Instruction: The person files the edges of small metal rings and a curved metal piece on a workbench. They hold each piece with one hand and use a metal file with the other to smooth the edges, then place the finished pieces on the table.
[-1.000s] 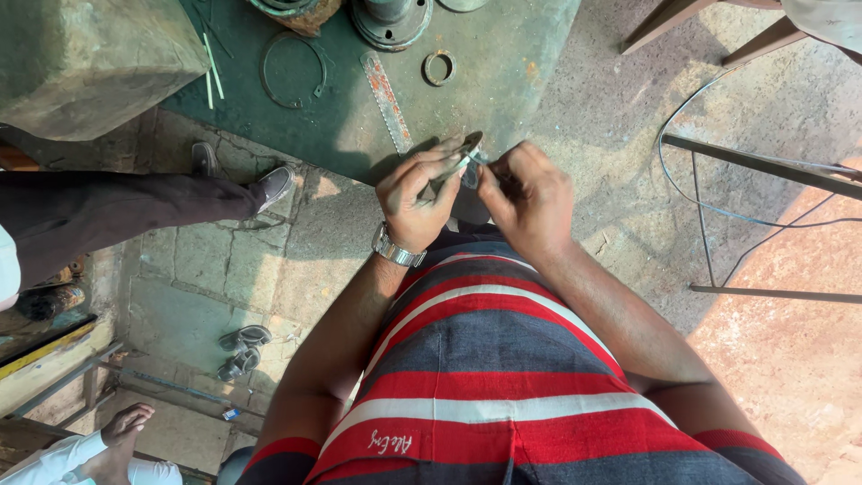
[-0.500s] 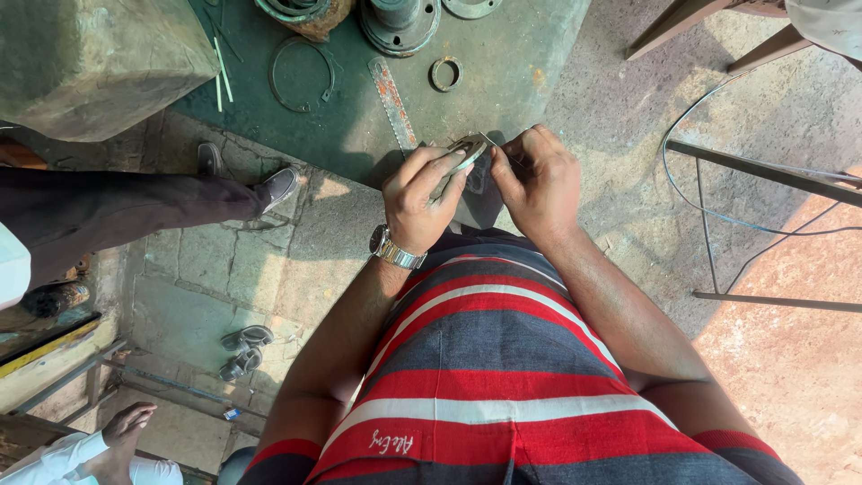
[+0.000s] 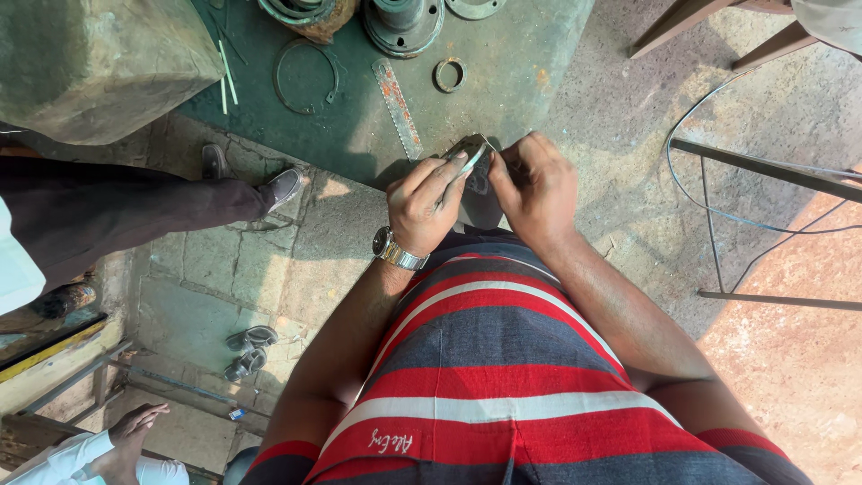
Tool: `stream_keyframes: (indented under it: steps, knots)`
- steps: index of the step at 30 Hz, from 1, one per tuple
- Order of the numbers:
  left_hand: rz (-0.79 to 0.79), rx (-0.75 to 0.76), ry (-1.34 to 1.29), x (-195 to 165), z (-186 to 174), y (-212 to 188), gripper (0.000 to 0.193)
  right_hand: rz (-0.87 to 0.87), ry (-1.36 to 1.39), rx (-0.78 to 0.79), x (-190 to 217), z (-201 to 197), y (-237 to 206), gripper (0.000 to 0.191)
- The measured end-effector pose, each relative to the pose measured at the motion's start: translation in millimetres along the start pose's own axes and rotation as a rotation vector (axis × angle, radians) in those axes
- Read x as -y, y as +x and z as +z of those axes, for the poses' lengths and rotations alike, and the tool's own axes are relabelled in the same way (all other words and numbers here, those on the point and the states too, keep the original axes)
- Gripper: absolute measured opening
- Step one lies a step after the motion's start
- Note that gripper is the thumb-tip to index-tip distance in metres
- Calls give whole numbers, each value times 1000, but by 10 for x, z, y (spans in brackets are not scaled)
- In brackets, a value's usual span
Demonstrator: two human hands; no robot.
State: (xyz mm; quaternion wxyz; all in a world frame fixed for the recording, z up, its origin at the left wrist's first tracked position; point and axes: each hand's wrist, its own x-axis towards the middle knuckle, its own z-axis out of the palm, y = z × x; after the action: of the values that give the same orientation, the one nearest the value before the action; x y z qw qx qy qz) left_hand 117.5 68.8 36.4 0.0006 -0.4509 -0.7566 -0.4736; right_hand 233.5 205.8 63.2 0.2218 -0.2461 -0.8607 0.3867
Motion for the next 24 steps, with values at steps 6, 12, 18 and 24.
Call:
stream_keyframes:
  steps: [6,12,18,24]
  knots:
    - [-11,-32,-38,16,22,-18,24,9,64,25,-26,12,-56,19]
    - [-28,-32,-1,28,40,-9,25,-11,48,28,-51,15,-54,23]
    - [29,-30,-7,33,45,14,24,15,45,34,-94,-35,-10,21]
    - [-79,-19,17,10,-66,70,18,59,-26,-19,-166,-67,60,20]
